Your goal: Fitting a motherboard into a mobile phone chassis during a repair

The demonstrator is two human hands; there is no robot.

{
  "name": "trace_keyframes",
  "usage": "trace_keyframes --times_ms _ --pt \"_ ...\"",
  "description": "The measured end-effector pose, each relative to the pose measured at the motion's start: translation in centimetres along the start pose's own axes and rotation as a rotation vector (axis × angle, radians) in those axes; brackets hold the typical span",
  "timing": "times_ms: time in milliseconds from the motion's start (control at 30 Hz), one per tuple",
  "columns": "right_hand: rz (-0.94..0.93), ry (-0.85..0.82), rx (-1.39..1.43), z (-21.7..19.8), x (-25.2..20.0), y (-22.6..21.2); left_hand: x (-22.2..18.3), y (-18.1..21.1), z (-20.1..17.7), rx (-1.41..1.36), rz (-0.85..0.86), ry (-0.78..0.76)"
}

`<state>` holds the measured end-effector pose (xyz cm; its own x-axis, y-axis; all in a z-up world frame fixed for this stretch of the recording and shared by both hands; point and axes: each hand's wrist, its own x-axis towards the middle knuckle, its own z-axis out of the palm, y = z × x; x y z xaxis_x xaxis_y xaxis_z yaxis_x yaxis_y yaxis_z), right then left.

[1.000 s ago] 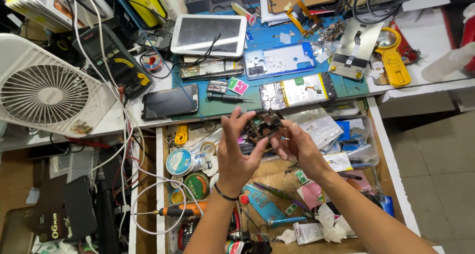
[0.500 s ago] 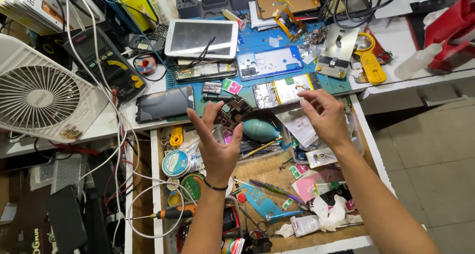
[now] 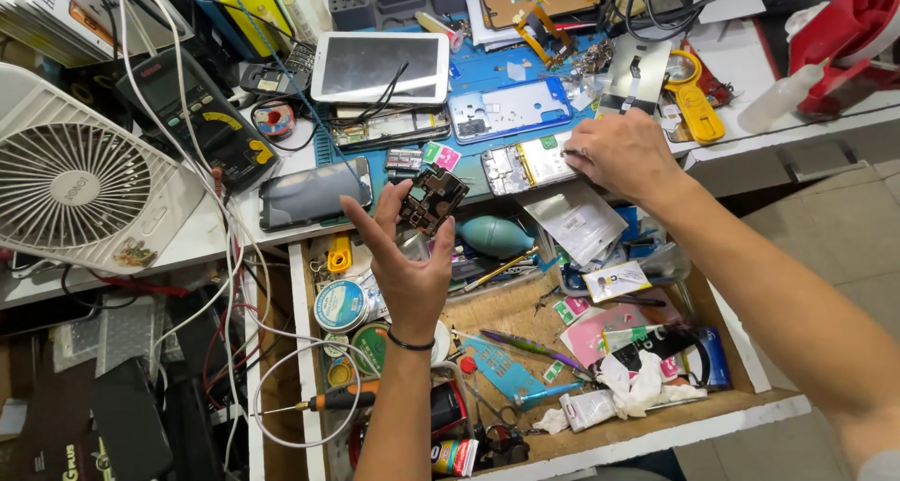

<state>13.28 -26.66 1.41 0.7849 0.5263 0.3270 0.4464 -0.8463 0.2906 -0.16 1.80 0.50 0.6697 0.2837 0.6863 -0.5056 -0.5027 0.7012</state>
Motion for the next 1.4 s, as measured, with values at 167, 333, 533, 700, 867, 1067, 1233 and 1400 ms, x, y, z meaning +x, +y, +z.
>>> trace_keyframes --times_ms 167,333,533,700,867,1067,1233,1400 --pt "-0.016 0.061 -0.022 1.7 0.3 0.8 0.0 -0.2 -0.2 0.01 -0.007 -0.024" --pt "0.029 0.041 0.17 2.8 0.5 1.6 -0.2 -0.6 -0.2 0.025 -0.026 -0.032" --pt "0.169 -0.043 0.496 1.8 0.7 2.6 -0.2 -0.5 0.1 0.046 -0.018 -0.06" --pt "0.215 -0.085 0.621 2.1 0.9 3.0 -0.5 -0.8 0.3 0.054 -0.021 -0.089" --pt "0.248 -0.093 0.676 2.4 1.6 3.2 -0.4 -0.9 -0.1 0.033 -0.017 -0.062" --pt "0.269 -0.131 0.747 0.0 2.6 2.7 0.0 -0.3 -0.3 0.048 0.043 -0.098" --pt "0.304 -0.141 0.799 0.3 3.0 2.2 0.0 0.2 -0.5 0.068 0.015 -0.105" --pt "0.3 -0.126 0.865 0.1 2.8 2.3 0.0 0.2 -0.6 0.086 0.012 -0.097"
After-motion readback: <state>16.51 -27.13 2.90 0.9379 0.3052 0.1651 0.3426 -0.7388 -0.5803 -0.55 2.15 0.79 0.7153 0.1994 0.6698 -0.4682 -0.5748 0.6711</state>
